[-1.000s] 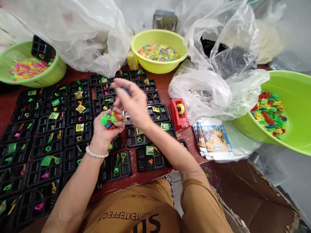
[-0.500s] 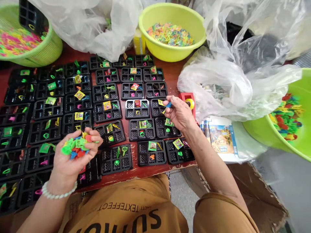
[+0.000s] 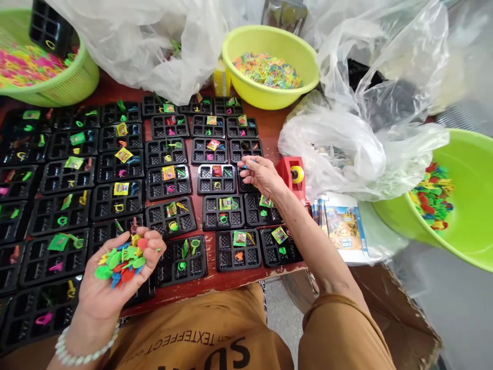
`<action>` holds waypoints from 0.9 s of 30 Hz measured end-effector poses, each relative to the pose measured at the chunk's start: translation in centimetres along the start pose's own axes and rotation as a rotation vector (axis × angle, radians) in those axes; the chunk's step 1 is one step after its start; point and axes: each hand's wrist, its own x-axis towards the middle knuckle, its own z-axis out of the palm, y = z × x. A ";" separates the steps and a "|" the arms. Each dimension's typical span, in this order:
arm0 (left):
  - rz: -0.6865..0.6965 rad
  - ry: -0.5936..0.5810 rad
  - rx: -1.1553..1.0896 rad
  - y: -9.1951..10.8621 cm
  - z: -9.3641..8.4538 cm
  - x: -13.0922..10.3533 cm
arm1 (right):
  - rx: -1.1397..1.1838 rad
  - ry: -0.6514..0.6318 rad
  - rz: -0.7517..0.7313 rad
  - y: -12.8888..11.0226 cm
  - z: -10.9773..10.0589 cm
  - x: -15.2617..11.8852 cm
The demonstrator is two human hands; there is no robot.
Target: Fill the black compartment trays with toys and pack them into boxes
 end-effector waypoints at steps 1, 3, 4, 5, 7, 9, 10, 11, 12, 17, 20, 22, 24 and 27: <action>0.000 0.004 -0.004 0.1 0.0 0.0 | -0.018 -0.006 0.012 0.1 0.1 0.2; -0.001 0.011 -0.008 0.2 -0.1 -0.1 | -0.051 -0.019 0.017 0.1 0.0 0.3; -0.002 0.016 -0.007 0.2 -0.1 -0.1 | -0.062 -0.030 0.009 0.1 -0.1 0.2; 0.000 0.025 -0.007 0.2 -0.1 -0.1 | -0.067 -0.038 -0.008 0.1 -0.2 0.1; 0.002 0.044 -0.008 0.2 0.0 -0.1 | -0.046 -0.034 -0.069 -0.2 -0.7 -0.3; 0.010 0.068 -0.011 0.2 0.1 -0.1 | 0.004 0.004 -0.133 -0.7 -1.4 -0.6; 0.019 0.079 -0.014 0.2 0.1 -0.1 | 0.018 0.029 -0.159 -1.0 -1.8 -0.7; 0.027 0.088 -0.015 0.2 0.2 -0.1 | 0.014 0.053 -0.179 -1.3 -2.2 -0.8; 0.035 0.097 -0.012 0.1 0.3 -0.1 | -0.016 0.076 -0.195 -1.7 -2.5 -0.8; 0.066 0.141 0.008 -0.1 0.6 0.0 | -0.604 0.152 -0.396 -2.1 -2.4 -0.4; 0.058 0.158 0.005 0.0 0.7 0.0 | -1.086 0.154 -0.398 -1.4 -0.7 -0.1; 0.054 0.152 -0.005 0.1 0.6 0.0 | -1.323 0.157 -0.330 -0.8 0.7 0.0; 0.059 0.142 -0.022 0.3 0.4 0.1 | -1.490 0.162 -0.279 -0.4 1.9 0.1; 0.059 0.136 -0.046 0.6 0.1 0.2 | -1.600 0.169 -0.215 -0.1 2.8 0.2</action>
